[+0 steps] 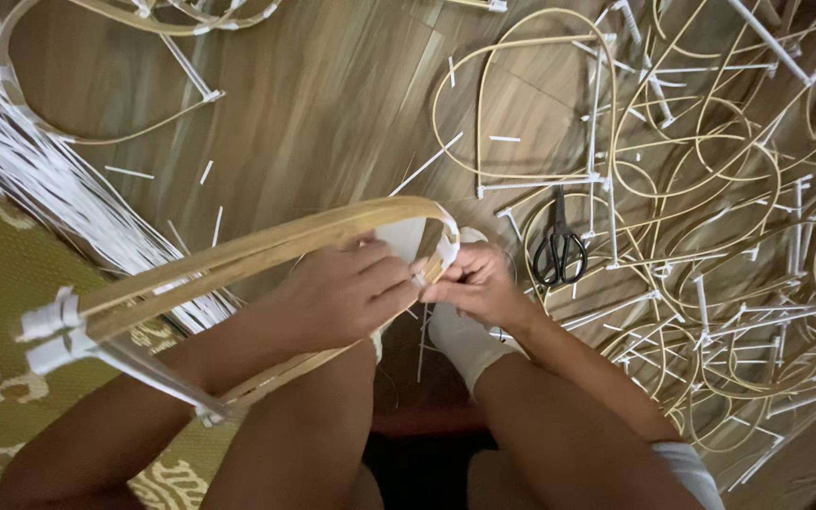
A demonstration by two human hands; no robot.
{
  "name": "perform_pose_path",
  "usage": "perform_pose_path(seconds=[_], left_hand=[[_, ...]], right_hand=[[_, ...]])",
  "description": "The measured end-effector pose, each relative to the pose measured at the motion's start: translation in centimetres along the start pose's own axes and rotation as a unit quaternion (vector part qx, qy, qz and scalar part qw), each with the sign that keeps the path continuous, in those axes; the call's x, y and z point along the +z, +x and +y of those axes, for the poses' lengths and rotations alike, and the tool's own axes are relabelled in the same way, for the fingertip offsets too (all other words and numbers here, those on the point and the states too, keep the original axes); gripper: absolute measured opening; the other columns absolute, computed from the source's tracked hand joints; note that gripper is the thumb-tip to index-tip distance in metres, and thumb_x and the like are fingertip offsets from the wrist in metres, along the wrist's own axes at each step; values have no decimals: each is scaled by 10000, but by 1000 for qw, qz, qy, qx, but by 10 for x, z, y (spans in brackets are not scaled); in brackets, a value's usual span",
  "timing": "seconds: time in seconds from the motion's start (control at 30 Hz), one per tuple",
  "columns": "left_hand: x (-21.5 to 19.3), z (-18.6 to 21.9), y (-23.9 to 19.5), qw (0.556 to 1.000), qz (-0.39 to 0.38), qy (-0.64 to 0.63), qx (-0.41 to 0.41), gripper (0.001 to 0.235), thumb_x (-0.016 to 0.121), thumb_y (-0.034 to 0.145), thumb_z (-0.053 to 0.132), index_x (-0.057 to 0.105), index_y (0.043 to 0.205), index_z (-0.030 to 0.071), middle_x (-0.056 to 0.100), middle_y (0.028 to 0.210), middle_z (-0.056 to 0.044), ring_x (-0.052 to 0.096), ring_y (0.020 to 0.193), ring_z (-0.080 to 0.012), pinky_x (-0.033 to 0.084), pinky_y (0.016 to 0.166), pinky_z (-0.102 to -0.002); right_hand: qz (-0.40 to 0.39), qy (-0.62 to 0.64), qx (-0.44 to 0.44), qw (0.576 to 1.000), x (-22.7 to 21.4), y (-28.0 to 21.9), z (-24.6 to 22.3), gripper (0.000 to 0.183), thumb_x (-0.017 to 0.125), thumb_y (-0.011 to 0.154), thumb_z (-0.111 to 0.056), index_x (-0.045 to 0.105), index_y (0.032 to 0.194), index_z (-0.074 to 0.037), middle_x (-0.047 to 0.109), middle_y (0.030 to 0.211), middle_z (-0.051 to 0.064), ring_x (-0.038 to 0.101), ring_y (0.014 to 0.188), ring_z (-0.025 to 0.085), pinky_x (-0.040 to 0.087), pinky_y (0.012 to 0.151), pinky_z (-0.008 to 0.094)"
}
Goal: The person sits on the floor and assembles small wire frames by wrapping white plastic ties around curved wooden pieces. They use scissors to cut the ties and continue the process with multiple frames.
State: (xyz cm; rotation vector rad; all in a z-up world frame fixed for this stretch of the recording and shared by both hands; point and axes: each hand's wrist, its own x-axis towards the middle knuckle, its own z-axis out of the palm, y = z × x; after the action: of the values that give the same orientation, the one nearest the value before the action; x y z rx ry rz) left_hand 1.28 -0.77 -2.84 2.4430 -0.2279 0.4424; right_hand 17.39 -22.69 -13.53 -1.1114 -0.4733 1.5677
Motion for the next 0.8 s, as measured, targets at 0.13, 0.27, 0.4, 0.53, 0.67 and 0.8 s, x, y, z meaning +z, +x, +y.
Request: perform_pose_path(seconds=[0.13,0.27,0.4,0.53,0.67,0.8], left_hand=[[-2,3,6,1000,21,15,17,204,716,876,95,667,1058,17,578,956,-37,591,868,-183,505,822,-408],[-5,5,27,998,-50,-7,-31,177,735,855,122,654,990,41,542,878,-27,592,845,-198,479,700,-336],[-30,11,16,999,-47,1,-27,317,696,777,73,673,1089,29,524,898,-30,575,852,-202,508,764,-336],[-18,10,13,999,-31,16,-23,270,721,798,80,663,1061,62,495,861,-29,540,821,-193,500,757,-341],[-15,10,11,995,-90,-7,-29,294,701,727,118,672,1011,47,522,861,-36,562,846,-207,485,744,-335],[-23,13,7,994,-104,27,-11,278,675,716,105,662,988,47,533,891,-34,575,889,-213,511,810,-332]], right_hand=[[8,25,16,1000,1,-2,5,290,758,887,19,711,1172,35,762,959,59,668,822,64,525,727,229],[-11,-3,-19,1000,-1,-7,-1,248,787,941,65,736,1183,65,740,899,72,610,800,52,476,684,217],[-24,38,-15,999,1,-3,-8,304,733,920,61,681,1219,64,769,1114,107,714,1035,128,586,926,285],[-50,55,-58,996,3,1,-10,296,728,929,62,678,1221,53,765,1154,125,734,1054,154,605,949,308],[-48,70,-27,996,6,3,-14,299,727,932,71,670,1225,59,759,1147,139,721,1080,163,584,979,311],[-52,85,-27,995,5,-2,-10,296,720,947,74,665,1237,62,756,1132,130,715,1068,151,580,957,298]])
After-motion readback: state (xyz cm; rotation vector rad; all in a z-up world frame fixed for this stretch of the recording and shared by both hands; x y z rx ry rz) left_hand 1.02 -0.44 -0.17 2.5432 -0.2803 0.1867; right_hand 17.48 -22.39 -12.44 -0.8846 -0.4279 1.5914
